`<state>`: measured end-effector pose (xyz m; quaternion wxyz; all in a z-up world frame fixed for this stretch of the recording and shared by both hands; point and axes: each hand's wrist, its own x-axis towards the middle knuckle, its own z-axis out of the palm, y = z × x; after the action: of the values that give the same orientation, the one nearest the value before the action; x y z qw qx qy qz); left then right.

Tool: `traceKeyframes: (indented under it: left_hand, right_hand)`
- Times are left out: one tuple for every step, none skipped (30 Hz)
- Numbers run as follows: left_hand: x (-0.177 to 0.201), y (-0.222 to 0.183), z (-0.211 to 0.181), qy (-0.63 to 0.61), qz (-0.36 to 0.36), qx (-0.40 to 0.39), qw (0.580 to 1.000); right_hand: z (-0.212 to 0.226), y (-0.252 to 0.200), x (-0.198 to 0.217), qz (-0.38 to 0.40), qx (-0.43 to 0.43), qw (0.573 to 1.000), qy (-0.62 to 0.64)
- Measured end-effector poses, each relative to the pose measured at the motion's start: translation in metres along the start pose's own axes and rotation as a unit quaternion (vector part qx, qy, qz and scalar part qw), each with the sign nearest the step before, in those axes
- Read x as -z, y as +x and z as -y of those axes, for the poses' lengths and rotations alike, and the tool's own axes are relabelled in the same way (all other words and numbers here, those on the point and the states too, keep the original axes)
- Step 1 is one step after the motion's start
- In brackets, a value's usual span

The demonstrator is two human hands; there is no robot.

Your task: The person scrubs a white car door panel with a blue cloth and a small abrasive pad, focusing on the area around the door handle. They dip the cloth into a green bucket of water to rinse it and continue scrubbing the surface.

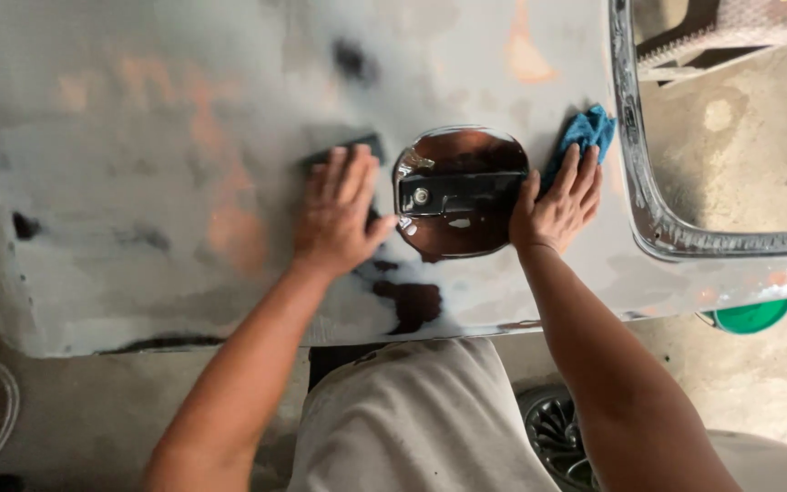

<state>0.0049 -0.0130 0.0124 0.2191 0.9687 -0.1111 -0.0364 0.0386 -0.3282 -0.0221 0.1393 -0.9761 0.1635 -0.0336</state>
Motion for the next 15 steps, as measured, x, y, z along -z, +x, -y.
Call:
traceKeyframes:
  left_hand:
    - [-0.001, -0.001, 0.014, -0.004, 0.001, -0.004, 1.0]
    - [-0.002, -0.001, 0.028, 0.02, -0.031, 0.036, 0.999]
    - [0.001, -0.008, 0.046, 0.049, -0.061, 0.08, 0.994]
    - [0.001, 0.002, 0.046, 0.051, -0.058, 0.08, 0.994]
    - [-0.002, 0.015, 0.045, 0.05, -0.079, 0.105, 0.99]
    - [-0.006, 0.028, 0.044, 0.048, -0.099, 0.13, 0.985]
    - [-0.011, 0.028, 0.025, 0.045, -0.091, 0.132, 0.986]
    - [-0.016, 0.029, 0.006, 0.005, -0.066, 0.075, 0.995]
    - [-0.019, 0.034, -0.009, -0.031, -0.046, 0.016, 0.998]
    - [-0.018, 0.025, -0.008, -0.031, -0.041, 0.016, 0.999]
    - [-0.017, 0.018, -0.01, -0.025, -0.011, -0.016, 1.0]
    - [-0.017, 0.013, -0.012, -0.019, 0.02, -0.049, 0.998]
    - [-0.013, 0.01, 0.002, -0.02, 0.019, -0.055, 0.998]
    - [-0.009, 0.008, 0.015, 0.023, -0.006, 0.003, 1.0]
    - [-0.003, 0.002, 0.03, 0.067, -0.03, 0.065, 0.995]
  right_hand:
    - [-0.002, 0.002, 0.0, -0.002, -0.003, 1.0, -0.004]
    - [-0.004, 0.003, -0.001, -0.01, 0.008, 1.0, -0.003]
    - [-0.002, 0.0, -0.005, -0.012, 0.02, 1.0, 0.002]
    - [-0.002, 0.0, -0.007, -0.009, 0.018, 1.0, 0.004]
    - [-0.004, 0.002, -0.007, -0.012, 0.015, 1.0, -0.004]
    - [-0.006, 0.004, -0.008, -0.014, 0.013, 1.0, -0.012]
    - [-0.009, 0.001, -0.009, -0.007, 0.009, 1.0, -0.017]
    - [-0.013, -0.003, -0.011, -0.02, 0.027, 0.999, -0.023]
    - [-0.013, -0.001, -0.016, -0.036, 0.045, 0.998, -0.024]
    - [-0.01, -0.004, -0.015, -0.032, 0.043, 0.998, -0.024]
    - [-0.007, -0.004, -0.012, -0.027, 0.032, 0.999, -0.02]
    - [-0.006, -0.003, -0.008, -0.021, 0.022, 0.999, -0.015]
    - [-0.008, -0.001, -0.008, -0.026, 0.018, 0.999, -0.017]
    - [-0.01, 0.001, -0.007, -0.031, 0.024, 0.999, -0.01]
    - [-0.009, -0.001, -0.007, -0.032, 0.031, 0.999, -0.001]
